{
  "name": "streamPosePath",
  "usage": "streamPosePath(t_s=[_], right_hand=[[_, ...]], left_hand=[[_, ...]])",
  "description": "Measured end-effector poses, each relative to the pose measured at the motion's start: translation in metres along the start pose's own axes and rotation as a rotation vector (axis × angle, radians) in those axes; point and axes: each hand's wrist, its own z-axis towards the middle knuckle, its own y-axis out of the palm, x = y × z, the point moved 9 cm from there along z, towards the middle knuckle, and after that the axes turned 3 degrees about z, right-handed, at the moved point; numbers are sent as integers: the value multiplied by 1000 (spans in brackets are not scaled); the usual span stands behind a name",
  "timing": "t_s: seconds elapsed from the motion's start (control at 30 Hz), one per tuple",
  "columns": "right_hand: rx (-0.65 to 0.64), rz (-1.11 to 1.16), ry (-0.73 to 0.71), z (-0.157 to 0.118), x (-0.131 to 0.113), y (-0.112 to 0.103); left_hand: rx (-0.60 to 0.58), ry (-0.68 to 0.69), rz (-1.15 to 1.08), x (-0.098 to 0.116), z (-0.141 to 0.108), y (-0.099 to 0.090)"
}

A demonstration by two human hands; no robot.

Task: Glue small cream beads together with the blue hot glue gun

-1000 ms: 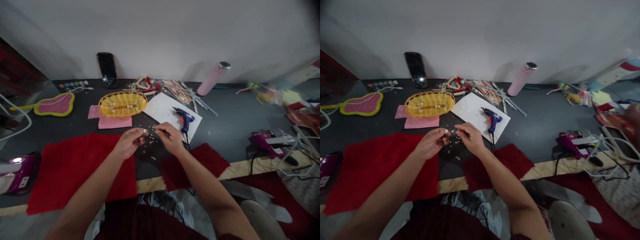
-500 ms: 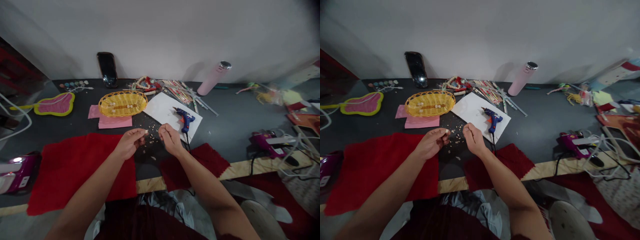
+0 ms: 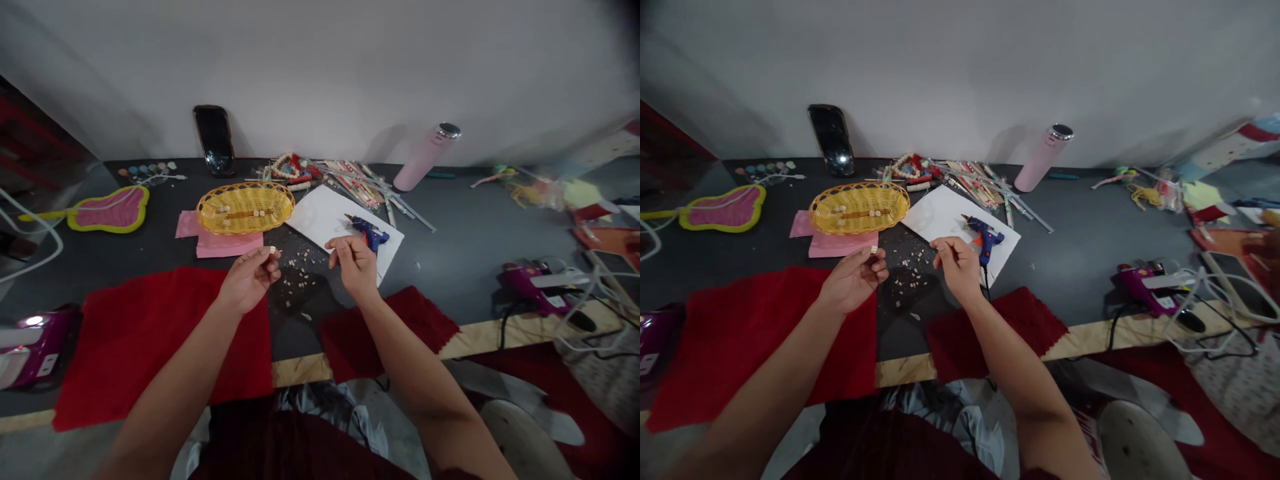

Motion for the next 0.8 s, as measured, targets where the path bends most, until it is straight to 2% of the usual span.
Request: streamPosePath(t_s=[0.13,0.27,0.47,0.6,0.8], right_hand=[[-8,0,72,-2,5,3],[-34,77,59,-6,-1,12],[-203,139,59,-15,-3,32],[-312,85,10,-20,-1,42],[-397,24,-132,-22,-5,49]], left_hand=[[-3,5,-19,1,1,-2],[-12,-3,13,-4,1,-3],[-49,-66,120,-24,-1,3],[-79,-105,178,-34,-4,10],[-89,-102,249,-36,-4,13]])
